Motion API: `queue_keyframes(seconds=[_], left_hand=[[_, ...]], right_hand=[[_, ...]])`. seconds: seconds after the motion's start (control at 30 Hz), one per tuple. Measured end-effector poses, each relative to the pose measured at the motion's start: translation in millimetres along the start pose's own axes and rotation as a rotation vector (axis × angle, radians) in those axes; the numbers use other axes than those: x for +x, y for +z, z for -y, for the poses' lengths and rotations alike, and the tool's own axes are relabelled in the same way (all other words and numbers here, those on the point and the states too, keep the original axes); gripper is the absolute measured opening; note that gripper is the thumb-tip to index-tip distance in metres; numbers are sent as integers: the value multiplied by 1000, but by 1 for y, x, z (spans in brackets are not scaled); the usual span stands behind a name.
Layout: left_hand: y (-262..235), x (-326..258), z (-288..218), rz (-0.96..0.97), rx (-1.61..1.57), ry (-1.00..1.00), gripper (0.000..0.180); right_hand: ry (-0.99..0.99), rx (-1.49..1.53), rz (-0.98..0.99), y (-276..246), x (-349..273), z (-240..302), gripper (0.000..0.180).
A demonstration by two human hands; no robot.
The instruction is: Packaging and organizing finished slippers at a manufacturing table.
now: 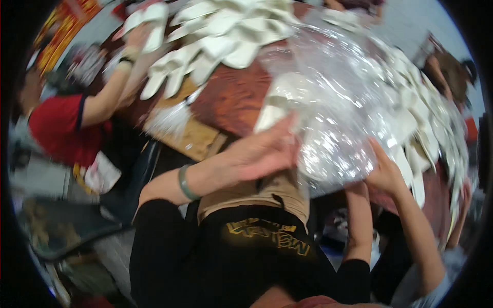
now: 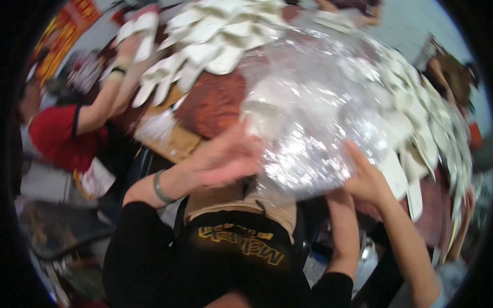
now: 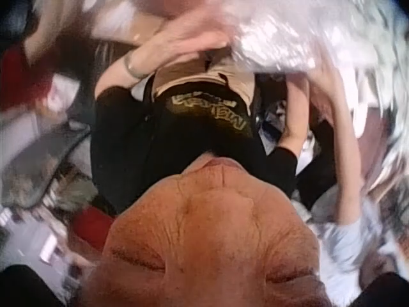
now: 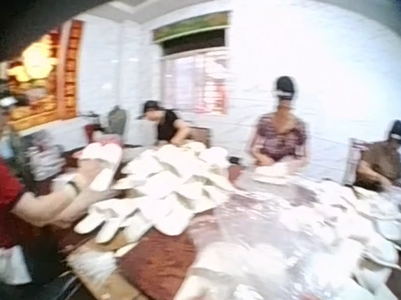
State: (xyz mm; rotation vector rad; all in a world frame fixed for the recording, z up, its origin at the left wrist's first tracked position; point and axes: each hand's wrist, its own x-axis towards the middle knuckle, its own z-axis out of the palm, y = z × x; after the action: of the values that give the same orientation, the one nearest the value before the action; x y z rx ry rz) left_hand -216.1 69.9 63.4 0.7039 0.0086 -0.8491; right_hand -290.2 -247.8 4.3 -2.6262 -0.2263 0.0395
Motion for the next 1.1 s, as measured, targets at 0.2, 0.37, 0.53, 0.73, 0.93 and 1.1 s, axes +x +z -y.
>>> queue_keyframes(seconds=[0.2,0.37,0.53,0.73,0.93,1.1], left_hand=[[29,36,-30,137,211,-29,57],[36,108,-12,66,404,84,20],[27,104,-86,290,566,409,17],[-32,38,-224,229,973,778,38],[-74,-49,-283,-70,1423,457,44],[-13,-64,-279,438,1845,-187,28]], right_hand=[[164,156,36,1,1,24,73],[-110,-233,34,4,1,-11,73],[-178,-55,-453,63,82,51,19],[-208,-56,-501,60,78,59,18],[-225,-50,-482,64,83,61,17],[-220,-63,-462,60,82,60,24]])
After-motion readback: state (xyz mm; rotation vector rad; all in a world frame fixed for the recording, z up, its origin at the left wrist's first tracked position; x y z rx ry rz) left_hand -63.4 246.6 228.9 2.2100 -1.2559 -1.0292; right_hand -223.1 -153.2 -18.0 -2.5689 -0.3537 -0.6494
